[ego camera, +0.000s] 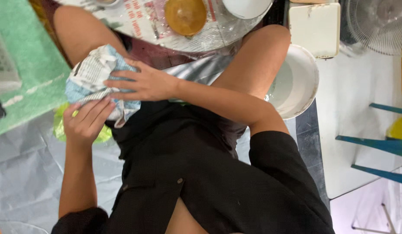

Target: The person sits cross-legged and wipes a wooden bowl, a pink bowl, and a white bowl with a red cloth. They then wrap a small cup and a larger bowl in newspaper sheets, placing the wrapped items into a white plastic basket.

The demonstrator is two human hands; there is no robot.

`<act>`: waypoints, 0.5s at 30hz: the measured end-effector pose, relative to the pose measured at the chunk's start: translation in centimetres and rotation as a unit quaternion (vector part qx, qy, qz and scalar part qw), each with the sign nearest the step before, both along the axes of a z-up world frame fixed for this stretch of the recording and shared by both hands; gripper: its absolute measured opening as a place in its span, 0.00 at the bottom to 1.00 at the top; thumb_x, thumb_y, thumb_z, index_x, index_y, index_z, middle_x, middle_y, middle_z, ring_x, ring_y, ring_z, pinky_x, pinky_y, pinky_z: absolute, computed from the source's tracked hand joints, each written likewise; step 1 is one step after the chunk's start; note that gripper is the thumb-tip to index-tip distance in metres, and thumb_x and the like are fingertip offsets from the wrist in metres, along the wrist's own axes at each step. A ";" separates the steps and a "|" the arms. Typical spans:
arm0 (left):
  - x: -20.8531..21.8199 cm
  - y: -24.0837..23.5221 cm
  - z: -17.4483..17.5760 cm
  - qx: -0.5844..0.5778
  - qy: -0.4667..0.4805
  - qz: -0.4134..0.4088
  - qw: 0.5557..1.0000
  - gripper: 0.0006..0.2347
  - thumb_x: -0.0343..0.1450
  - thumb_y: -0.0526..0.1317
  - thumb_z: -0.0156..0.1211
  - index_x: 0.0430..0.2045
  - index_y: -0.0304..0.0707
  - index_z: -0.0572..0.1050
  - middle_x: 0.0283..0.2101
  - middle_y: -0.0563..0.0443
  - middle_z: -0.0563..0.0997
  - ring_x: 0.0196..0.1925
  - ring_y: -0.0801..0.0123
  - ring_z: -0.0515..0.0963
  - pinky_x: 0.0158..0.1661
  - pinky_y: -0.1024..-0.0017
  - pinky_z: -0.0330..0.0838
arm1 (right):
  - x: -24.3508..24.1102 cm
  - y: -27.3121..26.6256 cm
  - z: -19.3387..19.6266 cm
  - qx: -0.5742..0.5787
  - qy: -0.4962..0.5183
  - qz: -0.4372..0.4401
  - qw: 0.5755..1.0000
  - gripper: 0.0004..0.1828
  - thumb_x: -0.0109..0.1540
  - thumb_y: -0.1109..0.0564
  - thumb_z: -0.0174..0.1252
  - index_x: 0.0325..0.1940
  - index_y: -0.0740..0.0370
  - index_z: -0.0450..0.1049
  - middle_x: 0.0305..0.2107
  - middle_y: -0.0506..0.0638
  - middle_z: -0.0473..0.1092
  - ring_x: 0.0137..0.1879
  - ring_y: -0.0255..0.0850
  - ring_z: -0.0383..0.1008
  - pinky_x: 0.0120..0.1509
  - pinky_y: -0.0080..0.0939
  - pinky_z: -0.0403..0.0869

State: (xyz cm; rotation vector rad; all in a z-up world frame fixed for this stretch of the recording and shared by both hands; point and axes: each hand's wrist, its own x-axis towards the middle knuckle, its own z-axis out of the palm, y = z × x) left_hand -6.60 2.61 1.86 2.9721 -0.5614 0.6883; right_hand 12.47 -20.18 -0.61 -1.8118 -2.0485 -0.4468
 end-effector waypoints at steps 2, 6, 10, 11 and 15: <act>1.0 -0.3 1.3 -0.004 0.001 -0.013 1.000 0.09 0.74 0.35 0.63 0.43 0.49 0.86 0.51 0.61 0.88 0.55 0.75 0.83 0.66 0.66 0.59 | 1.2 -0.6 0.5 0.026 0.020 0.000 0.999 0.28 0.71 0.51 0.56 0.76 0.46 0.61 0.74 0.49 0.54 0.74 0.49 0.60 0.75 0.61 0.62; 4.4 -1.1 3.4 -0.030 -0.022 -0.038 0.999 0.04 0.74 0.37 0.64 0.36 0.52 0.85 0.46 0.62 0.87 0.53 0.72 0.83 0.67 0.56 0.55 | 3.5 -3.4 3.0 0.042 0.070 -0.001 0.997 0.25 0.73 0.53 0.56 0.76 0.49 0.64 0.72 0.49 0.60 0.71 0.49 0.65 0.74 0.55 0.65; 11.3 -3.9 4.3 -0.091 -0.106 -0.078 0.987 0.04 0.71 0.42 0.69 0.37 0.55 0.82 0.46 0.58 0.85 0.53 0.65 0.80 0.67 0.48 0.50 | 7.5 -6.8 5.4 0.112 0.093 -0.040 0.989 0.25 0.72 0.55 0.59 0.74 0.48 0.66 0.69 0.45 0.63 0.71 0.45 0.66 0.79 0.55 0.63; 13.1 -5.0 4.2 -0.120 -0.128 -0.083 0.981 0.07 0.71 0.44 0.71 0.39 0.55 0.80 0.47 0.56 0.83 0.54 0.62 0.79 0.66 0.46 0.50 | 9.1 -8.3 5.6 0.112 0.077 -0.060 0.989 0.25 0.72 0.54 0.61 0.73 0.48 0.67 0.68 0.44 0.65 0.71 0.45 0.67 0.79 0.55 0.64; 19.5 -9.0 3.9 -0.195 -0.088 -0.094 0.972 0.23 0.72 0.30 0.71 0.59 0.48 0.68 0.61 0.40 0.73 0.63 0.44 0.76 0.68 0.45 0.62 | 17.2 -17.4 4.2 0.063 0.030 -0.196 0.978 0.24 0.69 0.60 0.62 0.69 0.51 0.72 0.65 0.48 0.69 0.70 0.49 0.68 0.75 0.52 0.68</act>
